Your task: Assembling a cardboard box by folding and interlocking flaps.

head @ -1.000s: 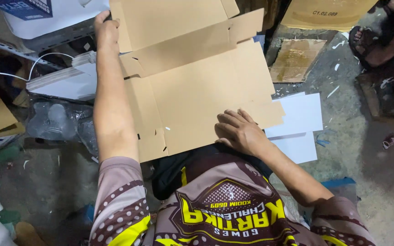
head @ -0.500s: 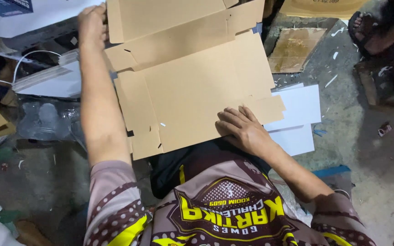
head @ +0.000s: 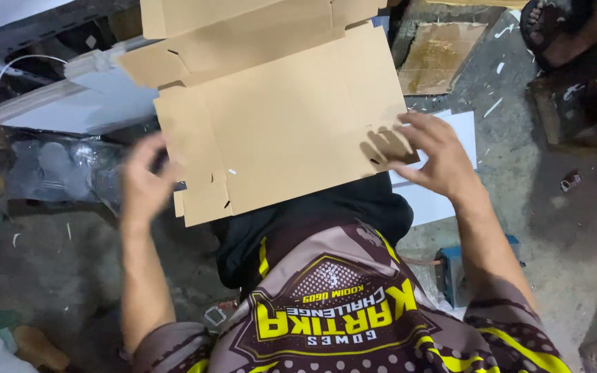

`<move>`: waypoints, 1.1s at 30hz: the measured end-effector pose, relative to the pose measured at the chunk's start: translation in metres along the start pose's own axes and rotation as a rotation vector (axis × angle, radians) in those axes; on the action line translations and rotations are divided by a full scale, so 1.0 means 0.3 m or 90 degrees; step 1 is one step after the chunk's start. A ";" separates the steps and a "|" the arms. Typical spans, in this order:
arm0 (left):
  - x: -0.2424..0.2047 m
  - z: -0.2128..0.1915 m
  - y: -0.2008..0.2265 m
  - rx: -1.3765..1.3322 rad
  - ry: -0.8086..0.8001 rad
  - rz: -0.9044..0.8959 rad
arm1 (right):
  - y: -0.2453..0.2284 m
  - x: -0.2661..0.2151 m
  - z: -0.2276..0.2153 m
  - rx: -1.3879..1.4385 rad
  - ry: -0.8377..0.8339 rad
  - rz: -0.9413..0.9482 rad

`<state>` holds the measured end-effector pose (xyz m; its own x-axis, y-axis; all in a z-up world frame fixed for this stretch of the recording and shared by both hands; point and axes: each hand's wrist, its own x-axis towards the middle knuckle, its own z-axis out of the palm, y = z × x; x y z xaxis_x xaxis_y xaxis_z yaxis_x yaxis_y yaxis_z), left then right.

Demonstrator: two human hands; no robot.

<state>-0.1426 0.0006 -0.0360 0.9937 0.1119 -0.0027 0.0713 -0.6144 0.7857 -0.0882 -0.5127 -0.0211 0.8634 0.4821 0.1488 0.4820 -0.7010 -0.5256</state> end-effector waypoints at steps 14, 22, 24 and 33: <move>-0.101 0.319 0.173 0.339 -0.319 0.326 | -0.092 0.128 0.132 -0.246 -0.284 -0.258; 0.091 0.173 0.315 0.203 -0.369 0.135 | -0.066 0.282 0.055 -0.081 -0.271 -0.122; 0.097 0.188 0.307 0.229 -0.398 0.108 | -0.080 0.282 0.076 -0.077 -0.288 -0.099; -0.037 0.253 0.309 0.233 -0.442 0.052 | -0.119 0.183 0.114 -0.047 -0.374 0.002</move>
